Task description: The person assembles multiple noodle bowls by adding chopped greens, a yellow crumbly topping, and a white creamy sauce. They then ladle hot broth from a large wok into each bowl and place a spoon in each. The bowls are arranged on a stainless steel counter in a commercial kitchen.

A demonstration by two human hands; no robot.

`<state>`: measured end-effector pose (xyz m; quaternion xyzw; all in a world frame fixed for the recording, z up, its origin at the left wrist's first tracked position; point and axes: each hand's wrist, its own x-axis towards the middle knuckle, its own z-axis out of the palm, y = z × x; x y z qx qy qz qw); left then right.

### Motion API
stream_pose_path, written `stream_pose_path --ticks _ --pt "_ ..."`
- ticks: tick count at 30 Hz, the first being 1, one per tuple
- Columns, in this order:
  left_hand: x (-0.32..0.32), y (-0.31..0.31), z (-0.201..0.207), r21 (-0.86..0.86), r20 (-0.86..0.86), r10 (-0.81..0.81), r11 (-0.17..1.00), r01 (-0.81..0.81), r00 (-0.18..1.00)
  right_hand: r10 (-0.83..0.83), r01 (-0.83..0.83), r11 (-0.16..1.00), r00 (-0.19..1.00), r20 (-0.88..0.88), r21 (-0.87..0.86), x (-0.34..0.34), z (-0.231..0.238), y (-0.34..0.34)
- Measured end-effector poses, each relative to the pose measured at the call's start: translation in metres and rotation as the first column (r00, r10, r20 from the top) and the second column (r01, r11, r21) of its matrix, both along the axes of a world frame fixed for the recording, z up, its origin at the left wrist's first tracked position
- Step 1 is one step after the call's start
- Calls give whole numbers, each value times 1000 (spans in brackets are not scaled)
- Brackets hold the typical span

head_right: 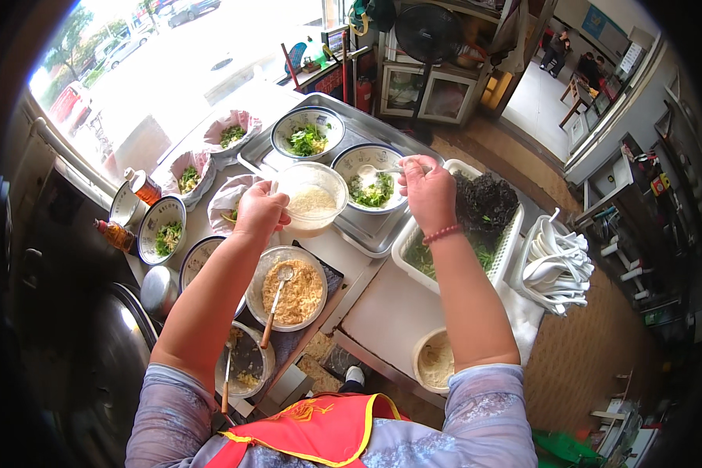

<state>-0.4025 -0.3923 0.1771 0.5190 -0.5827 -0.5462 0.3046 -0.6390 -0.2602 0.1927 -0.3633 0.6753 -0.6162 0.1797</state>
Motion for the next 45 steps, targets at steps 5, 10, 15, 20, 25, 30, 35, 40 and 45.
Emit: stream_pose_path --ticks 5,10,15,20,25,30,35,40,45 --pt "-3 -32 -16 -200 -8 8 980 -9 1000 257 -256 965 876 -407 59 45 -7 -33" --pt "1 -74 -27 -231 -17 80 969 -82 997 289 -304 949 734 614 -83 58 -33 -77" --pt "19 -102 -2 71 -35 179 982 -176 983 187 -106 982 528 828 -154 45 -26 -139" --pt "29 -120 6 63 14 174 983 -174 985 -9 21 999 973 -229 48 15 -20 -186" --pt "51 -136 -16 -193 -101 167 964 -184 981 252 -422 894 750 -611 -149 82 -7 -184" --pt "74 -163 -35 -535 54 296 815 -223 954 442 -444 896 890 112 -5 128 -24 -203" --pt "108 -182 -13 -115 -84 359 923 -367 929 303 -393 914 508 806 -96 149 -27 -256" --pt "127 -199 -3 202 -54 436 886 -418 898 218 -224 973 813 540 -56 150 -5 -319" --pt "153 -184 -8 96 0 425 901 -423 905 320 -354 935 871 -372 -25 176 -1 -288"
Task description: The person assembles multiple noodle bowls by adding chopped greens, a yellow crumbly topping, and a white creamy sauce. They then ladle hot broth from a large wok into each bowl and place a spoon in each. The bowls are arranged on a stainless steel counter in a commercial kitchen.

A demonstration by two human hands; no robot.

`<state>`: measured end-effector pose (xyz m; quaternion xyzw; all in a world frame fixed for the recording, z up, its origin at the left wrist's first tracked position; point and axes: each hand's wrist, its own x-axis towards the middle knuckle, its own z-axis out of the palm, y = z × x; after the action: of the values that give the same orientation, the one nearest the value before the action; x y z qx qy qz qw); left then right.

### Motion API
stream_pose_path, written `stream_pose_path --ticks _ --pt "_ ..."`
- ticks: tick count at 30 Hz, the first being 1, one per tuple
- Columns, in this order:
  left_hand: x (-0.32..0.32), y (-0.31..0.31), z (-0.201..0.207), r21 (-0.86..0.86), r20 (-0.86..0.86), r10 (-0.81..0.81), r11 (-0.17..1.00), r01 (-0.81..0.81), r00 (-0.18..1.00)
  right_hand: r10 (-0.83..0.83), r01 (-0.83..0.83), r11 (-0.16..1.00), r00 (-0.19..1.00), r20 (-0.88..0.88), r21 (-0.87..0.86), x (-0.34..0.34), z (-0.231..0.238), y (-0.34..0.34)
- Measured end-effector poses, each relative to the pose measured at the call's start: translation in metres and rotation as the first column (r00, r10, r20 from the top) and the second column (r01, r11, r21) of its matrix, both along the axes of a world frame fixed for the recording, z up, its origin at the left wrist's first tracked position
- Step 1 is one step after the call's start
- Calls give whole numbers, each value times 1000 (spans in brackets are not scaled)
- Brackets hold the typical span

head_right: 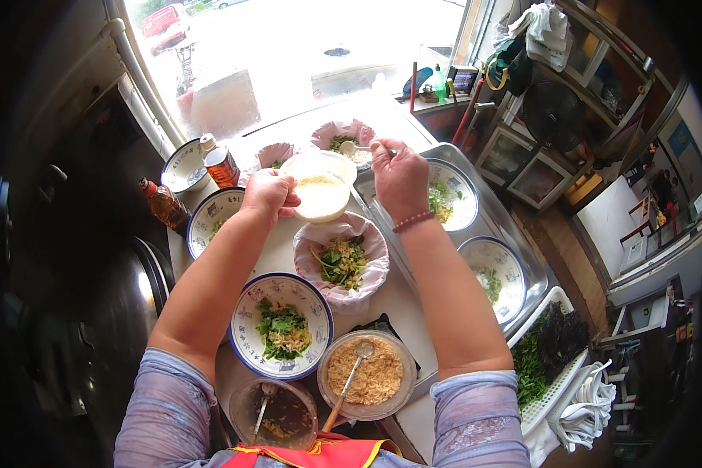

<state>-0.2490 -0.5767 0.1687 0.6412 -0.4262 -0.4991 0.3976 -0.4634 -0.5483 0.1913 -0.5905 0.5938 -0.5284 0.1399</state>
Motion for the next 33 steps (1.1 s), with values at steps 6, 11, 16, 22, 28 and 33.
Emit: stream_pose_path --ticks 6,11,16,22,28,33 --pt "21 10 -15 -409 145 9 911 52 989 297 -288 951 952 -71 113 31 -12 47" --pt "59 33 14 -201 38 32 979 -24 999 -37 -494 812 488 872 311 68 -8 40" --pt "116 43 31 102 -15 135 986 -132 991 3 -415 895 377 926 166 102 -3 -6" --pt "129 67 38 -33 87 58 998 -55 995 273 -292 956 901 338 8 110 4 24" --pt "149 87 23 -493 372 110 865 95 922 434 -465 883 862 -261 -69 139 8 87" --pt "186 113 42 -224 240 74 974 -19 968 80 -633 709 509 857 310 176 15 111"
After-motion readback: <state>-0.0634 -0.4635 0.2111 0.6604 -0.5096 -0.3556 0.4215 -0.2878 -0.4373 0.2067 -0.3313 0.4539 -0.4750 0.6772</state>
